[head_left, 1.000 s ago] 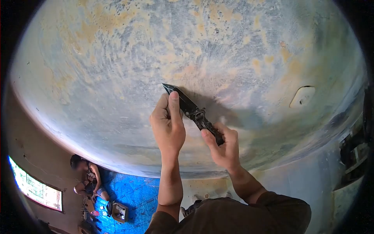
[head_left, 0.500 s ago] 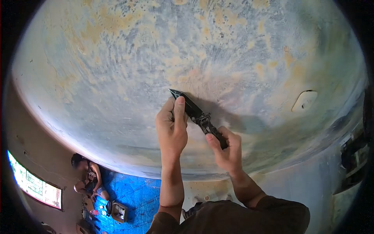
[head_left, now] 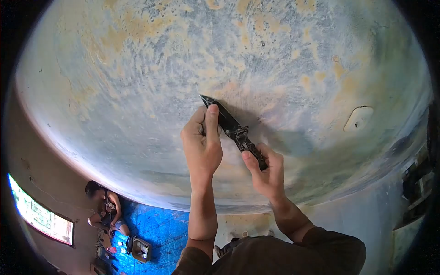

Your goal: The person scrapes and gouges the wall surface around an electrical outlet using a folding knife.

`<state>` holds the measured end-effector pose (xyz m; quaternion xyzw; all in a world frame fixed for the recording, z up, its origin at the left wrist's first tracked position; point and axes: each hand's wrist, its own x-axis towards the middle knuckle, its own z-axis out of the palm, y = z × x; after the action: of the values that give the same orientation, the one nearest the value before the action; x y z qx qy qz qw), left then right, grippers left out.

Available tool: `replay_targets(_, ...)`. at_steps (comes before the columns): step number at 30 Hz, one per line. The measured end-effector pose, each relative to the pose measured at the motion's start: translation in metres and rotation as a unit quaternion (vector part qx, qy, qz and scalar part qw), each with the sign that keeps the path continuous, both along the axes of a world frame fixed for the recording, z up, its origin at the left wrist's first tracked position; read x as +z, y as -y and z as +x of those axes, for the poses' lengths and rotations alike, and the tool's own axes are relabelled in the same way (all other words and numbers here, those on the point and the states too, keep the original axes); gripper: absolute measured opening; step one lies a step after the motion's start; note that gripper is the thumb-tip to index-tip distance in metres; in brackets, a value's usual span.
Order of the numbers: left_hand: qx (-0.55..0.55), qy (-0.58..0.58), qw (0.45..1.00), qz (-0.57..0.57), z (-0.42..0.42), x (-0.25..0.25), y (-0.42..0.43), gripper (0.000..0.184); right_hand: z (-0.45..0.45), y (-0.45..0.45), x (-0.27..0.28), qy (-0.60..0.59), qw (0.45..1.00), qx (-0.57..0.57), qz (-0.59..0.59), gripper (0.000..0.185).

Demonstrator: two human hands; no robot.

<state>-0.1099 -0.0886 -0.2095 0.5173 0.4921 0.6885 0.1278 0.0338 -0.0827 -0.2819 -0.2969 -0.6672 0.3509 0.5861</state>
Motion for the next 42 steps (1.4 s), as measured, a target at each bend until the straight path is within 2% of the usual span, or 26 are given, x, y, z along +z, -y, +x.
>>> replay_targets(4, 0.002, -0.002, 1.000, -0.021, 0.002, -0.011, 0.004, 0.039, 0.000, 0.009, -0.010, -0.006, 1.000, -0.003, -0.007, 0.035)
replay_targets(11, -0.011, -0.003, 1.000, 0.005, 0.001, 0.012, 0.001, 0.039, -0.001, 0.000, 0.003, -0.006, 1.000, -0.006, -0.008, 0.035)
replay_targets(17, 0.004, -0.016, 0.999, -0.032, 0.008, -0.004, 0.004, 0.039, 0.001, 0.009, -0.014, -0.035, 0.999, 0.003, -0.015, 0.036)
replay_targets(23, -0.006, -0.024, 0.999, 0.020, 0.015, 0.017, -0.008, 0.038, 0.010, 0.000, 0.011, -0.053, 0.998, 0.014, -0.036, 0.035)
replay_targets(30, 0.014, -0.016, 1.000, 0.003, 0.011, -0.008, -0.001, 0.038, 0.002, 0.006, -0.016, -0.040, 0.999, 0.014, -0.007, 0.036)
replay_targets(31, 0.012, -0.008, 1.000, 0.009, 0.012, -0.011, -0.001, 0.038, 0.005, 0.007, -0.015, -0.022, 0.999, 0.018, -0.031, 0.036)
replay_targets(35, 0.000, 0.004, 1.000, 0.006, 0.014, -0.001, -0.003, 0.039, 0.009, -0.005, -0.008, -0.047, 0.999, 0.023, -0.006, 0.035)
replay_targets(39, -0.027, -0.001, 1.000, -0.011, 0.010, 0.010, -0.002, 0.039, 0.009, -0.004, -0.002, -0.043, 0.998, 0.031, -0.028, 0.035)
replay_targets(42, -0.001, -0.015, 1.000, -0.004, 0.012, 0.004, -0.001, 0.039, 0.007, 0.001, -0.006, -0.051, 0.996, 0.041, -0.056, 0.034)
